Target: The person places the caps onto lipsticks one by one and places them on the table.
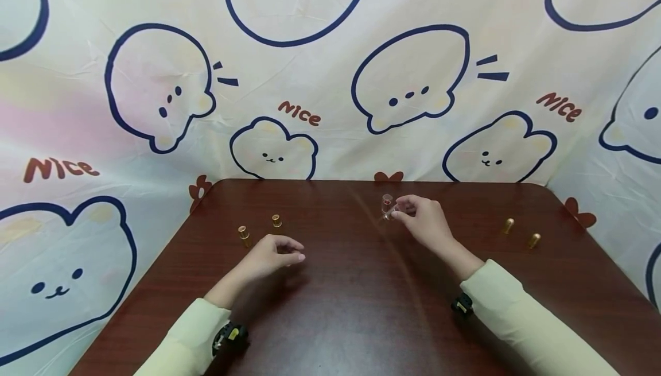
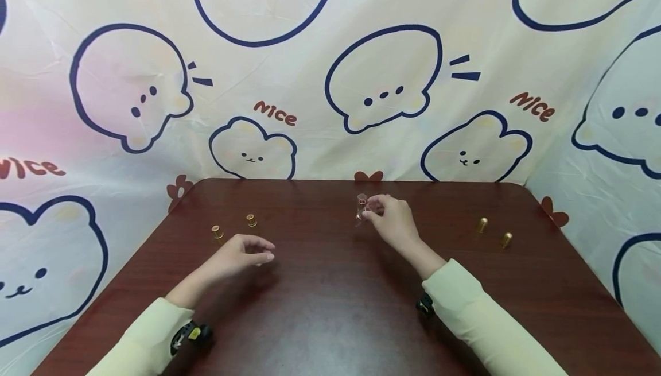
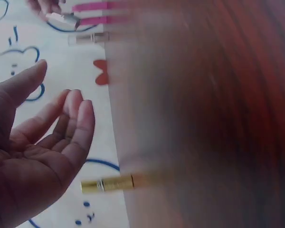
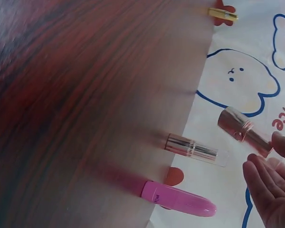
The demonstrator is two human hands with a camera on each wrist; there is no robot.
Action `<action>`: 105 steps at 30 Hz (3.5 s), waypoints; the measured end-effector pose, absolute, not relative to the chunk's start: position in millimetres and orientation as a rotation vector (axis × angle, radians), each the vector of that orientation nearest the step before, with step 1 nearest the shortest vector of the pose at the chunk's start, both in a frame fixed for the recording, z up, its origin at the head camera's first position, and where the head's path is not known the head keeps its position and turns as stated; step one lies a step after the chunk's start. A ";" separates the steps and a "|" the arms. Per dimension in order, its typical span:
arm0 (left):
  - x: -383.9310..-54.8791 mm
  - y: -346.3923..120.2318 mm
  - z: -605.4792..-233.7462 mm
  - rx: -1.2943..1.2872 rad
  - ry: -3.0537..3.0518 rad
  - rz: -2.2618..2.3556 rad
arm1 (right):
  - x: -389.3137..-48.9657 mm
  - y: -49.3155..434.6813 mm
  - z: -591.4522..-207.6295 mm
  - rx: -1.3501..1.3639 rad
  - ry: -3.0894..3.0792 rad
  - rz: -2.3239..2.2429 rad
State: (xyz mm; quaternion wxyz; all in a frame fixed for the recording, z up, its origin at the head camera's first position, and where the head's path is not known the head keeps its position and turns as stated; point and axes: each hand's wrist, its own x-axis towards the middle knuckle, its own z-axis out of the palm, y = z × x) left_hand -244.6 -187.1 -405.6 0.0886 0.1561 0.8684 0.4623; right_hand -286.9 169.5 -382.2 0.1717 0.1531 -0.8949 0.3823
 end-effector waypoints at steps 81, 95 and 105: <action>-280.2 -272.8 -410.7 -0.209 2.947 0.949 | -305.1 162.7 -393.5 0.203 -2.813 1.037; -280.3 -272.3 -414.4 -0.179 2.965 0.924 | -289.1 186.3 -374.6 0.241 -2.739 1.006; -279.7 -273.9 -413.8 -0.155 2.990 0.923 | -275.3 222.5 -360.8 0.215 -2.677 0.924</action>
